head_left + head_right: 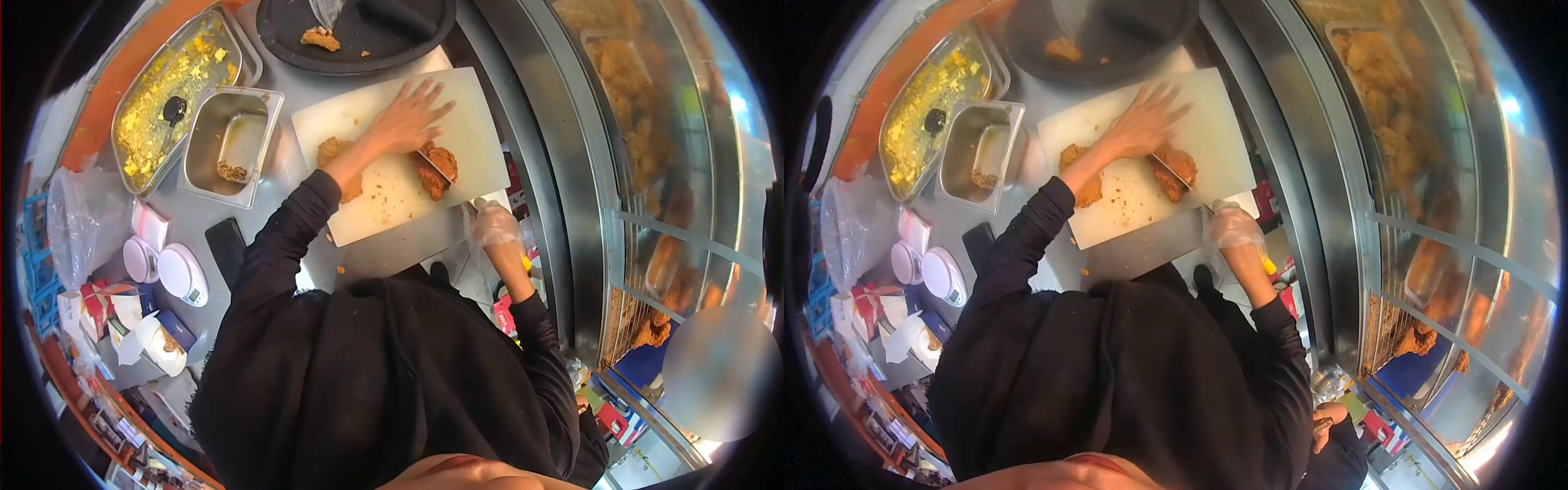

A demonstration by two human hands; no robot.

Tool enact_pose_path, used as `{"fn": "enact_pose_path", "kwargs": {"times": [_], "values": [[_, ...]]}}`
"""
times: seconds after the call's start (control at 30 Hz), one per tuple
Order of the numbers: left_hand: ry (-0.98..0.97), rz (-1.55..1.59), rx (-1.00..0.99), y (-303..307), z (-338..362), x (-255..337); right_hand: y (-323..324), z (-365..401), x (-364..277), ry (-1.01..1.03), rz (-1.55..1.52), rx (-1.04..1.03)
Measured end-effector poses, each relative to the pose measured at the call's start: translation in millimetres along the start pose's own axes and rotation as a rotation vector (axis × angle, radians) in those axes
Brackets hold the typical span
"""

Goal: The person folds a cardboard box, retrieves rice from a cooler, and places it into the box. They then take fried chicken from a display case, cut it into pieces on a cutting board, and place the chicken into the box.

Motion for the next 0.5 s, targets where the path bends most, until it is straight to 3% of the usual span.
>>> {"fn": "enact_pose_path", "kwargs": {"times": [0.07,0.3,0.37,0.5], "values": [[0.049,0.046,0.072,-11,13,-9,1,0,-6,-0.013,0.095,-0.101],[-0.030,0.011,-0.013,6,2,5,-24,5,4,-0.137,0.001,-0.119],[0.061,-0.004,-0.152,-13,21,-3,-14,7,-7,-0.191,0.047,-0.134],[-0.023,-0.016,-0.068,-13,16,-2,-12,0,-6,-0.199,0.074,-0.150]]}}
Point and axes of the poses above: each hand's wrist, its own z-axis away from the middle knuckle, its own y-axis out of the back of the hand, x = y × z, the point moved 5 cm from there along -z, towards the middle knuckle, and after that the axes turned 10 degrees about -y, right-handed, at the moved point
